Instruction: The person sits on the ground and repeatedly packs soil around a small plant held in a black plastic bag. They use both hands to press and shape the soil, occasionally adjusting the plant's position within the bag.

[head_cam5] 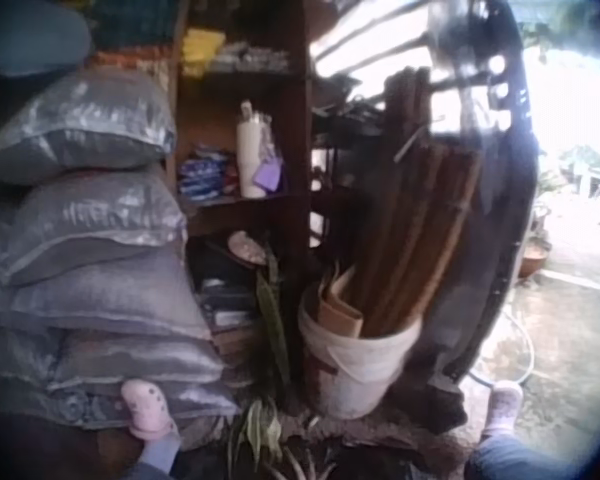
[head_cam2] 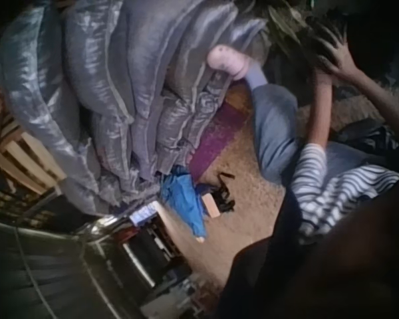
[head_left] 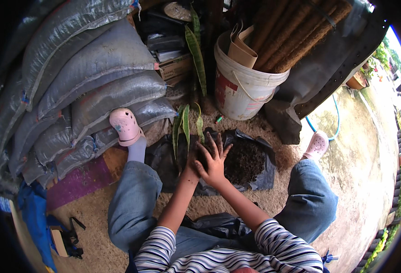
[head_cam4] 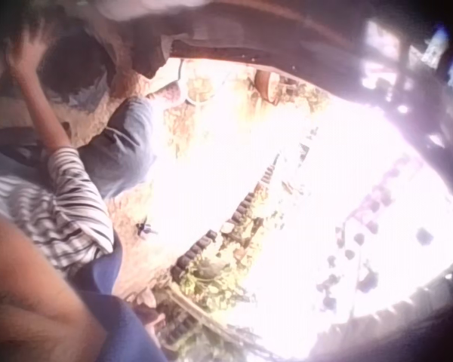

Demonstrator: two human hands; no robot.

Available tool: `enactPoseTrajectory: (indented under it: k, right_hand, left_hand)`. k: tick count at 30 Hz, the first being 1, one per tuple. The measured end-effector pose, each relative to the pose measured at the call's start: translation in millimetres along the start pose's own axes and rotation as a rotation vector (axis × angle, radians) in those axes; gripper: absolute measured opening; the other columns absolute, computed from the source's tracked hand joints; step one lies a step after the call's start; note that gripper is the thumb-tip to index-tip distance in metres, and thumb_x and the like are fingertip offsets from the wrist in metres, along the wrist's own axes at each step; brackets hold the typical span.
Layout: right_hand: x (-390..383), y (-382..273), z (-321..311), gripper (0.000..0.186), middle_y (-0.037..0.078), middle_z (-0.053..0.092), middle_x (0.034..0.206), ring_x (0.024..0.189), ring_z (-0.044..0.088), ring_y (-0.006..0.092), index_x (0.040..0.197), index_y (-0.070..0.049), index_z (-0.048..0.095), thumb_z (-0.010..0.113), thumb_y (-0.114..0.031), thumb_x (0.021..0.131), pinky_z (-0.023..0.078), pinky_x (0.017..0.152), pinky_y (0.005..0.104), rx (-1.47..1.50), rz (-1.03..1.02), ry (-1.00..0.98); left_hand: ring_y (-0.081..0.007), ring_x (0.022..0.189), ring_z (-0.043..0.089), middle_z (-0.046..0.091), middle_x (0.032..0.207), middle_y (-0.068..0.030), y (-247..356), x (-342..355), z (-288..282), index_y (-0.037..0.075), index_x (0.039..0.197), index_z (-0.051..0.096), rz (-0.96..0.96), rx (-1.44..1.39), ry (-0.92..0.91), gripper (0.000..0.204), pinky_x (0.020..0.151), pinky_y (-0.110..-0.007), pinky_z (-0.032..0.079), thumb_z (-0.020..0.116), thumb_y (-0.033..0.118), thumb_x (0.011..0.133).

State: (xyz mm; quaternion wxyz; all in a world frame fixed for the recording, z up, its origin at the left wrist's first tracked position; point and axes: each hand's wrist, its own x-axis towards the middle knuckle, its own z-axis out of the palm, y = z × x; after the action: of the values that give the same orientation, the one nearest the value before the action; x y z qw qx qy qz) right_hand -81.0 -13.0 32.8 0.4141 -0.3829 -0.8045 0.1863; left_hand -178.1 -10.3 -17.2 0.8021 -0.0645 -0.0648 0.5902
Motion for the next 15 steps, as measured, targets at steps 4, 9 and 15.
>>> enactPoseTrajectory:
  k: [4, 9, 15]
  right_hand:
    - [-2, 18, 5, 0.035, 0.007, 0.045, 0.132, 0.128, 0.034, 0.032, 0.116, -0.012, 0.059, 0.056, -0.028, 0.085, 0.0, 0.104, 0.064, -0.126, -0.251, -0.104]
    - [-16, 31, 14, 0.034, 0.01, 0.051, 0.126, 0.124, 0.04, 0.0325, 0.116, -0.007, 0.058, 0.056, -0.022, 0.085, 0.011, 0.108, 0.0571, -0.024, -0.251, -0.039]
    - [-6, 15, 2, 0.037, 0.015, 0.036, 0.139, 0.134, 0.022, 0.0366, 0.122, -0.006, 0.053, 0.043, -0.023, 0.091, 0.003, 0.107, 0.057, 0.264, 0.049, 0.249]
  left_hand:
    - [-0.0247, 0.118, 0.045, 0.047, 0.126, -0.0104, 16, -8, -55, 0.009, 0.126, 0.044, 0.086, 0.061, -0.109, 0.048, 0.102, -0.039, 0.034, 0.033, 0.045, 0.095]
    - [-0.0218, 0.112, 0.05, 0.051, 0.121, -0.0076, -13, 1, -7, 0.009, 0.124, 0.047, 0.288, 0.594, 0.528, 0.045, 0.095, -0.037, 0.041, 0.036, 0.041, 0.095]
    - [-0.0226, 0.108, 0.054, 0.056, 0.119, -0.009, -11, 7, 26, 0.004, 0.121, 0.051, 0.07, 0.299, 0.1, 0.045, 0.094, -0.036, 0.042, 0.039, 0.039, 0.095]
